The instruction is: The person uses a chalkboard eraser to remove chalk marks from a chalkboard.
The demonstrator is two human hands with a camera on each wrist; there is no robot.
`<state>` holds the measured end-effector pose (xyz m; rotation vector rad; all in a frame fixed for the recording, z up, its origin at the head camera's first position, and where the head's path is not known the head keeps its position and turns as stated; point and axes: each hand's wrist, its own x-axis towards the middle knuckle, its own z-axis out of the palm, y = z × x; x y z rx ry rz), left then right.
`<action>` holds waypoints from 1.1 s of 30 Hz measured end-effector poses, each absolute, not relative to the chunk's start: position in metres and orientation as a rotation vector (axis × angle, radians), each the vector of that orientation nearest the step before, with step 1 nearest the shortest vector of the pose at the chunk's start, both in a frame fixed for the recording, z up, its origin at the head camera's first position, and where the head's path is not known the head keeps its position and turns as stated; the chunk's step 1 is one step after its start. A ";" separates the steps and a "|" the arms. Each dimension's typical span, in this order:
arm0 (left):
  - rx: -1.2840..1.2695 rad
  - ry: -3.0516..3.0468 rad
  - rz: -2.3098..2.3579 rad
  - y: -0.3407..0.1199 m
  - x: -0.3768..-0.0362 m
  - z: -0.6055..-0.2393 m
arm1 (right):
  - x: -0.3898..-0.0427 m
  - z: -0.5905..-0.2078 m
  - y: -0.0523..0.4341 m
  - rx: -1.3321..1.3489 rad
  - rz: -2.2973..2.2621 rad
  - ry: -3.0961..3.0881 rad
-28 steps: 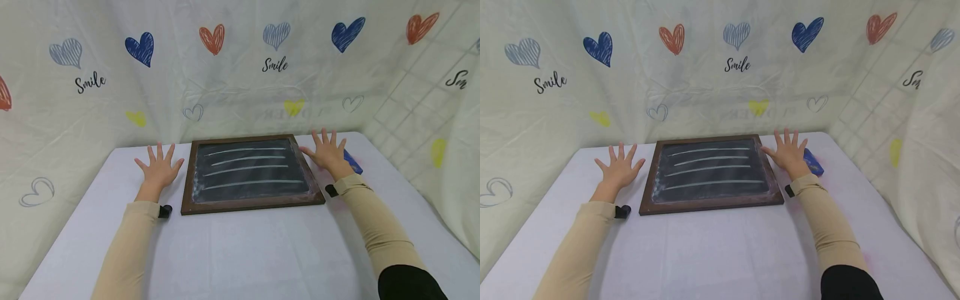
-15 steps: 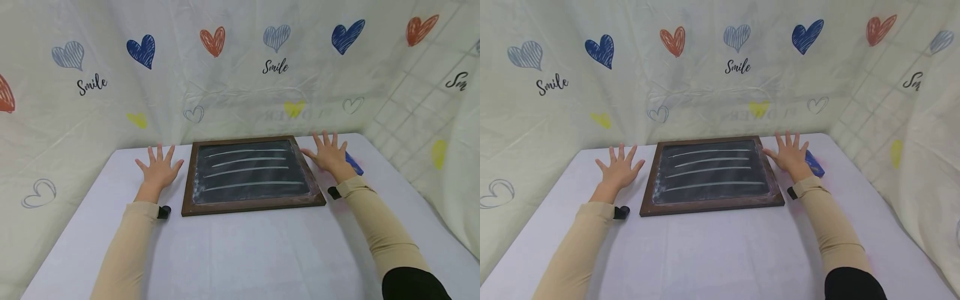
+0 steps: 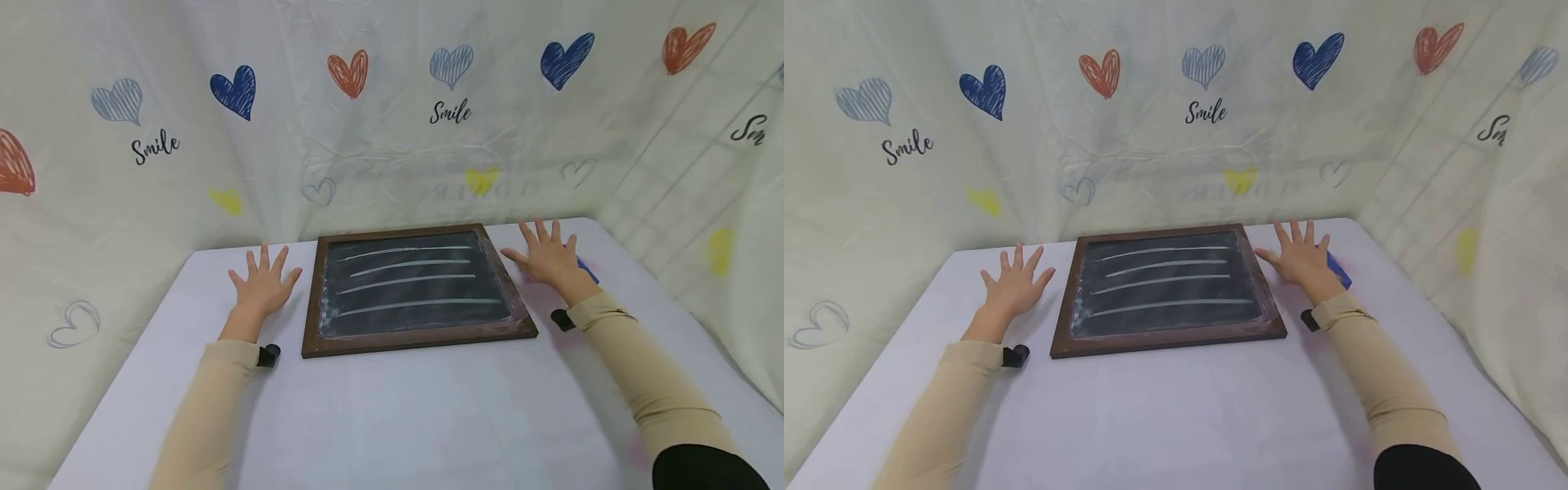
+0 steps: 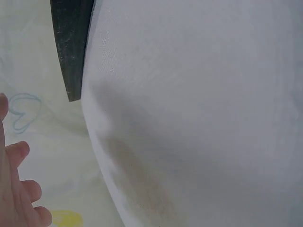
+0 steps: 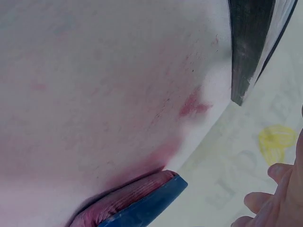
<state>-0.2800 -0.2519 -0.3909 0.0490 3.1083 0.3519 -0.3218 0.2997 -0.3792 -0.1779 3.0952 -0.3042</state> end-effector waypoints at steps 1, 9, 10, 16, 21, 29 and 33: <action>0.047 3.105 0.358 -0.252 -0.279 -0.392 | -0.321 -0.378 0.301 -0.181 -0.296 3.097; 0.084 3.123 0.325 -0.254 -0.275 -0.393 | -0.307 -0.375 0.309 -0.226 -0.291 3.058; 0.099 3.120 0.322 -0.254 -0.274 -0.393 | -0.305 -0.375 0.311 -0.234 -0.291 3.058; 0.209 3.091 0.324 -0.254 -0.272 -0.392 | -0.298 -0.379 0.322 -0.279 -0.309 3.072; 0.280 3.066 0.319 -0.256 -0.271 -0.389 | -0.291 -0.382 0.330 -0.283 -0.306 3.051; 0.372 3.028 0.259 -0.258 -0.268 -0.390 | -0.290 -0.374 0.334 -0.419 -0.267 3.203; 0.438 3.019 0.240 -0.255 -0.266 -0.389 | -0.289 -0.370 0.336 -0.422 -0.257 3.212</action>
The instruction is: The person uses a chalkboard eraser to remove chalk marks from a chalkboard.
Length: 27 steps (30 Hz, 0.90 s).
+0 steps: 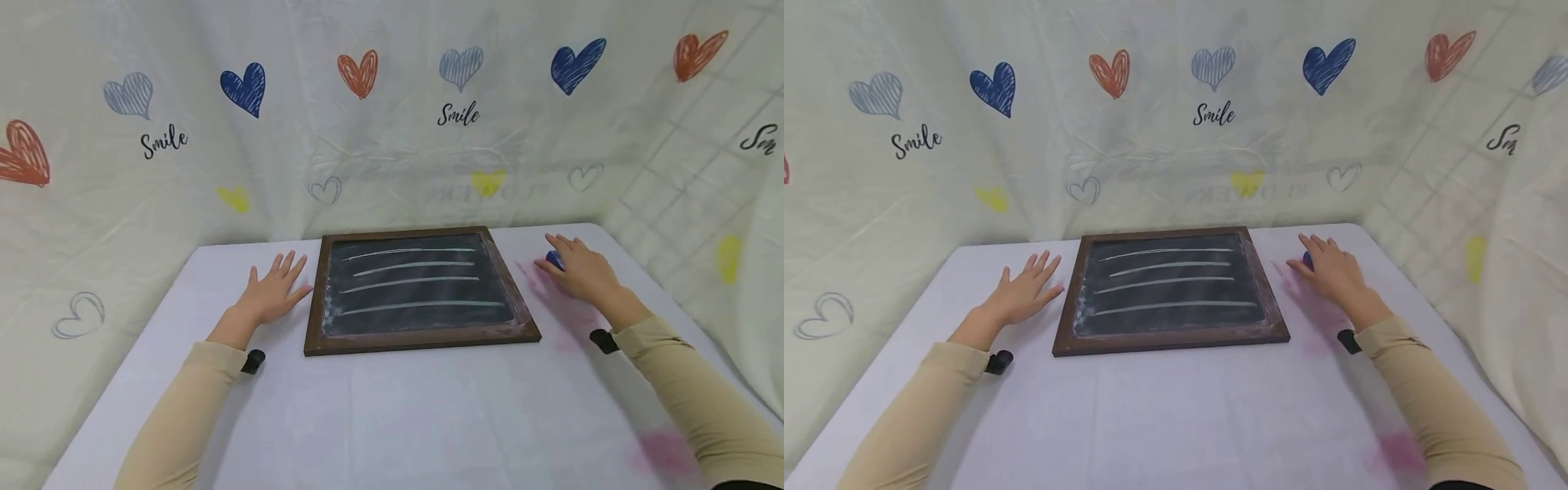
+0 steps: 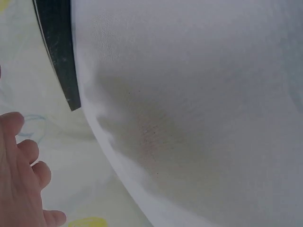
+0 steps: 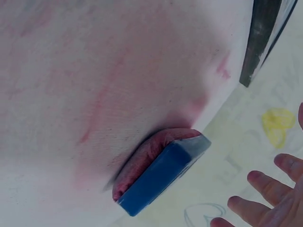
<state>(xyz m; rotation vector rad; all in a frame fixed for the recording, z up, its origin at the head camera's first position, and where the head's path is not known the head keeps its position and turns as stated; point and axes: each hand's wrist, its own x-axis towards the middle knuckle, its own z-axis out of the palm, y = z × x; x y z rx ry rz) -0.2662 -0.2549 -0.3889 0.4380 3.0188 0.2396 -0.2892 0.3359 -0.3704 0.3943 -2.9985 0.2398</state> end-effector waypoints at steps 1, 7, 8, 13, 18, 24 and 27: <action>0.452 3.011 0.243 -0.254 -0.265 -0.390 | -0.289 -0.371 0.337 0.389 0.243 -3.007; 0.522 2.972 0.168 -0.250 -0.261 -0.393 | -0.286 -0.380 0.346 0.303 0.293 -3.100; 0.537 2.970 0.153 -0.248 -0.260 -0.394 | -0.286 -0.380 0.349 0.275 0.293 -3.127; 0.612 2.945 0.106 -0.235 -0.261 -0.397 | -0.288 -0.377 0.361 0.145 0.291 -3.216; 0.636 2.924 0.088 -0.225 -0.262 -0.391 | -0.291 -0.376 0.365 0.060 0.350 -3.244; 0.592 2.864 -0.011 -0.228 -0.263 -0.397 | -0.292 -0.380 0.365 0.031 0.391 -3.269; 0.585 2.856 -0.003 -0.232 -0.263 -0.400 | -0.292 -0.383 0.363 0.021 0.418 -3.270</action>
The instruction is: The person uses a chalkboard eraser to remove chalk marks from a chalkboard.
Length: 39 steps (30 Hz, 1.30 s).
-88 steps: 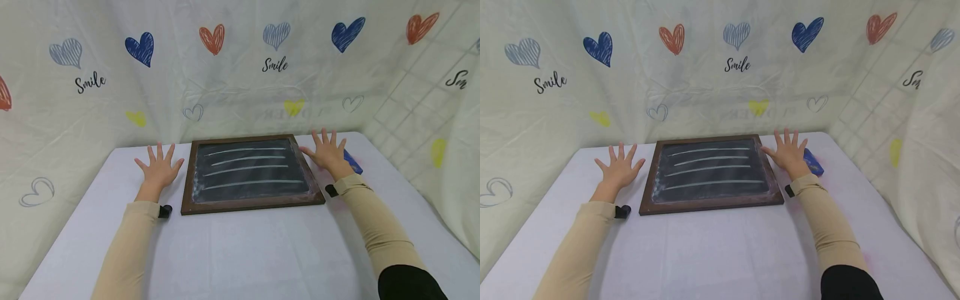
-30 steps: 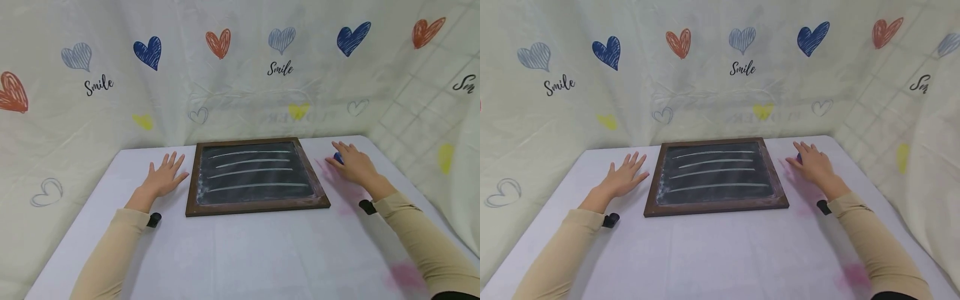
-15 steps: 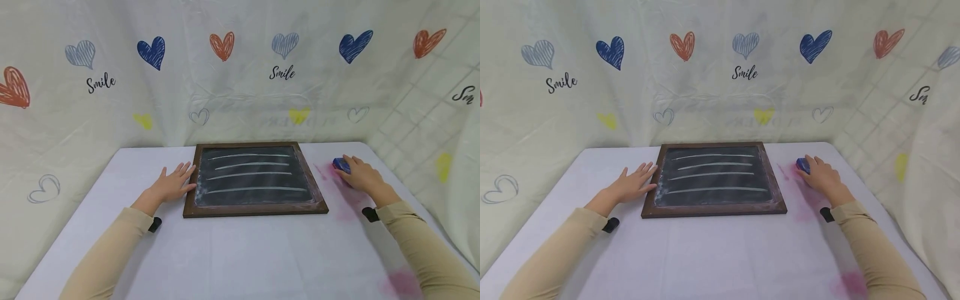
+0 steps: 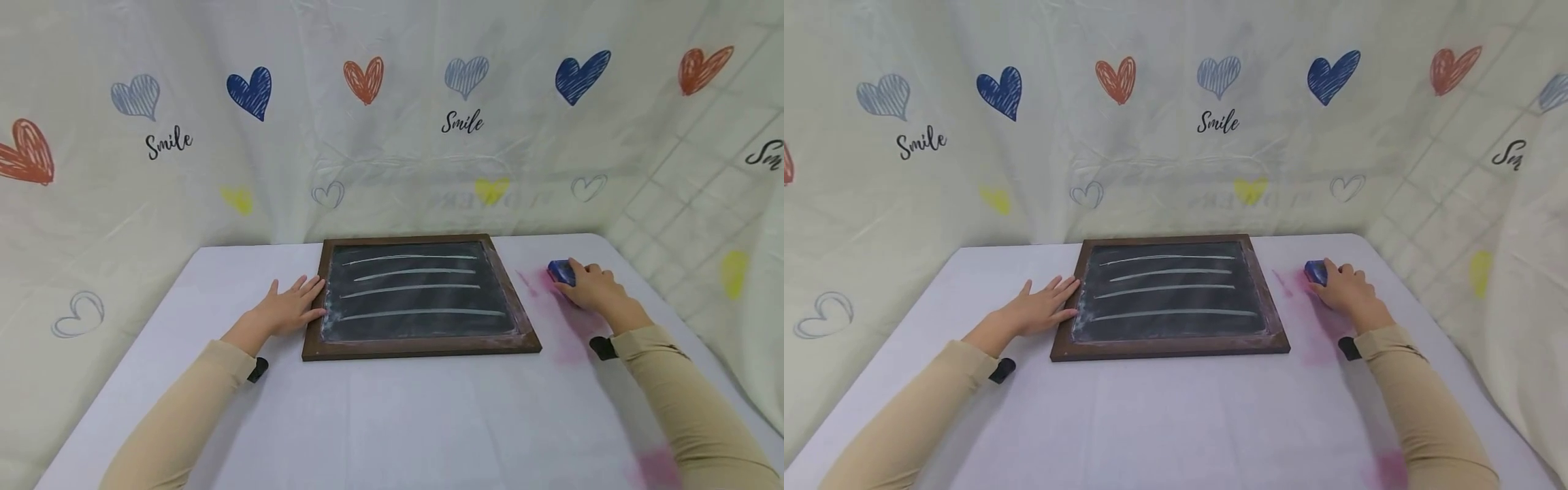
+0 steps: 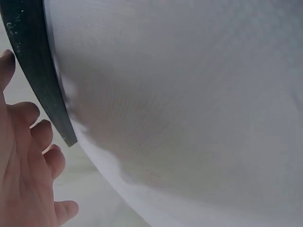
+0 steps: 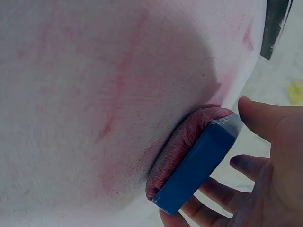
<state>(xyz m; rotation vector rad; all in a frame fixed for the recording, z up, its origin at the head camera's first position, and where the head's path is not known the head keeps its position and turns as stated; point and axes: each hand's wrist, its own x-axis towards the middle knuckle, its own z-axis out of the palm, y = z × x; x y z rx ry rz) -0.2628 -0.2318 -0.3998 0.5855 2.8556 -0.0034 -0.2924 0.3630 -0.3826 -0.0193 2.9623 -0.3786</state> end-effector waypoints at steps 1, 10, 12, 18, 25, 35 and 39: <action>0.588 2.858 0.002 -0.232 -0.262 -0.401 | -0.292 -0.384 0.363 -0.015 -0.387 2.958; 0.605 2.864 0.003 -0.232 -0.261 -0.402 | -0.296 -0.387 0.363 -0.017 -0.402 2.958; 0.611 2.864 0.005 -0.232 -0.261 -0.401 | -0.297 -0.387 0.362 -0.017 -0.413 2.963; 0.626 2.860 -0.018 -0.233 -0.261 -0.401 | -0.299 -0.389 0.361 -0.002 -0.428 2.953; 0.636 2.870 0.011 -0.232 -0.260 -0.405 | -0.296 -0.384 0.361 -0.043 -0.400 2.950; 0.635 2.877 0.037 -0.234 -0.258 -0.409 | -0.291 -0.379 0.357 -0.203 -0.347 2.982; 0.641 2.873 0.017 -0.234 -0.261 -0.407 | -0.288 -0.378 0.351 -0.265 -0.346 2.991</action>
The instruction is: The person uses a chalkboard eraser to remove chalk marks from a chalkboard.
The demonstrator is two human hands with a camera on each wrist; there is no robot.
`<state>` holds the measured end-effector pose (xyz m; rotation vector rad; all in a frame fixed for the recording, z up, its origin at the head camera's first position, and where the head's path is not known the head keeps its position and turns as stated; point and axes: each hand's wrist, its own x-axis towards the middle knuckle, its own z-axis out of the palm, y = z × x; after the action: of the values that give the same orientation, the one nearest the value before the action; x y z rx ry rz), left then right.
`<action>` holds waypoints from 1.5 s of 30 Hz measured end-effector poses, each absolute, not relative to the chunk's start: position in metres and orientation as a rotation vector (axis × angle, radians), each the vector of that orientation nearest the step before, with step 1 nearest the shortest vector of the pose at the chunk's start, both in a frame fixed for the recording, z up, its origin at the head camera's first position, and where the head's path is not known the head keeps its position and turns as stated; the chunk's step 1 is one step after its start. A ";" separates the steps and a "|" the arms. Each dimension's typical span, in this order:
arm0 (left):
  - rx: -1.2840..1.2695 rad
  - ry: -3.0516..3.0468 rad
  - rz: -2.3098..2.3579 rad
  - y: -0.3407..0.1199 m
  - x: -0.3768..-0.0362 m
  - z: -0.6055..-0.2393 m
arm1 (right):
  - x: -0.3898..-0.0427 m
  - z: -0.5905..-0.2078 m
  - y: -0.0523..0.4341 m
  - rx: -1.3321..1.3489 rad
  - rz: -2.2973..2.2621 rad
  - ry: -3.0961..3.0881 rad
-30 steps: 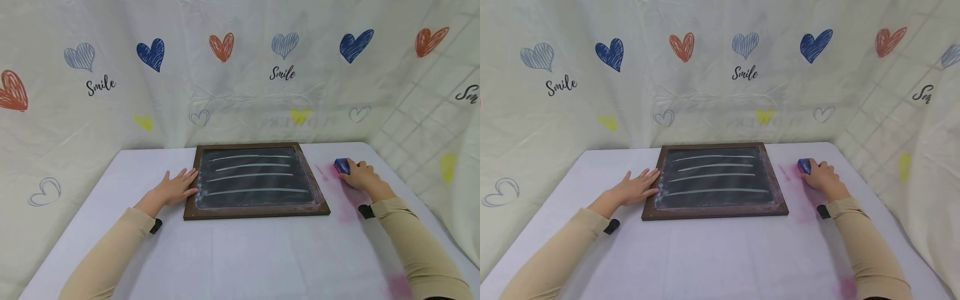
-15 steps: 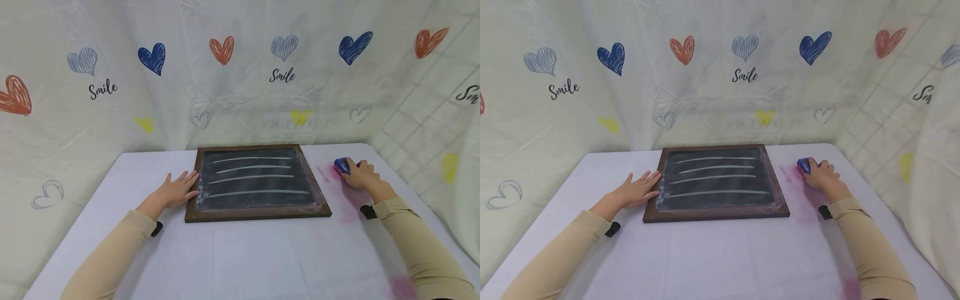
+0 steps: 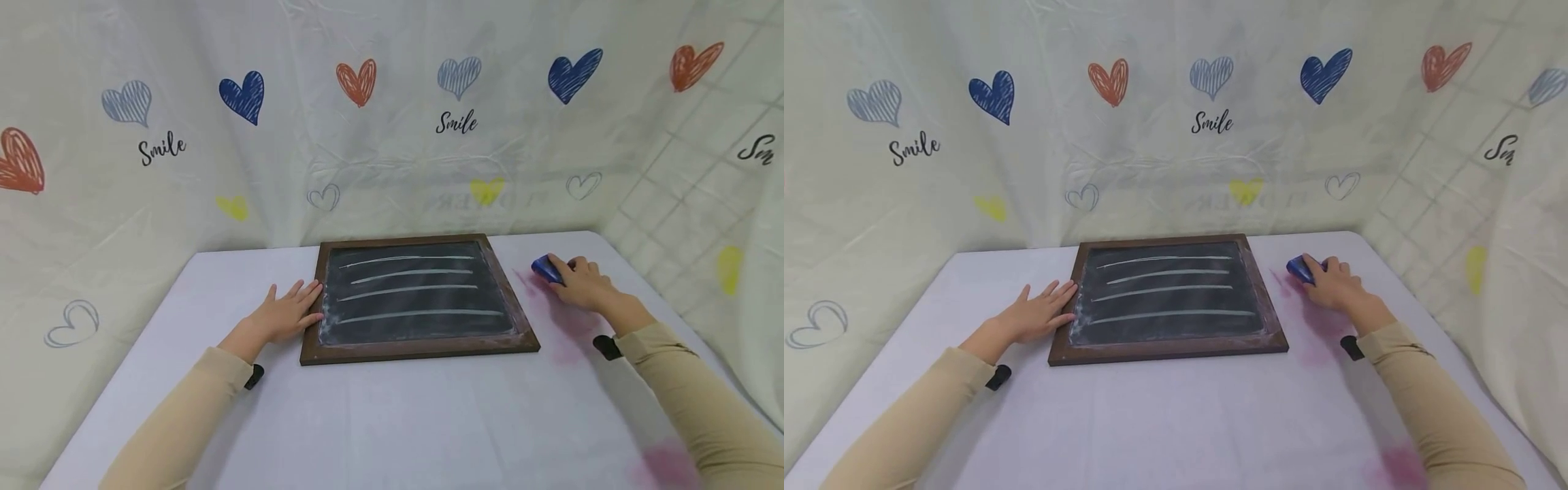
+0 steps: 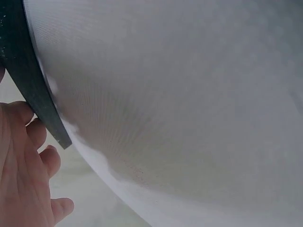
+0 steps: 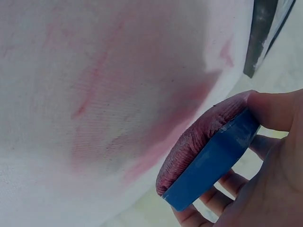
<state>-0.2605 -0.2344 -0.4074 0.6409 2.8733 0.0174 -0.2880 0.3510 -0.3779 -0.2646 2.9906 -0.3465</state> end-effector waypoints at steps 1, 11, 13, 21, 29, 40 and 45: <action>0.640 2.872 0.020 -0.234 -0.261 -0.408 | -0.287 -0.377 0.349 -0.284 -0.341 2.997; 0.640 2.868 0.034 -0.234 -0.262 -0.411 | -0.274 -0.366 0.331 -0.521 -0.326 3.031; 0.640 2.871 0.037 -0.234 -0.262 -0.411 | -0.273 -0.365 0.327 -0.582 -0.324 3.034; 0.622 2.869 0.028 -0.235 -0.260 -0.407 | -0.278 -0.368 0.316 -0.761 -0.353 3.030; 0.634 2.863 0.026 -0.234 -0.260 -0.405 | -0.272 -0.378 0.308 -1.035 -0.372 3.004; 0.619 2.851 0.021 -0.232 -0.261 -0.403 | -0.264 -0.379 0.288 -1.220 -0.324 2.914; 0.625 2.854 0.027 -0.232 -0.260 -0.403 | -0.260 -0.379 0.276 -1.218 -0.294 2.882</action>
<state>-0.2603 -0.2316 -0.4032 0.6252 2.8539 0.0274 -0.2598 0.2761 -0.3794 -1.2182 2.8821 -0.2941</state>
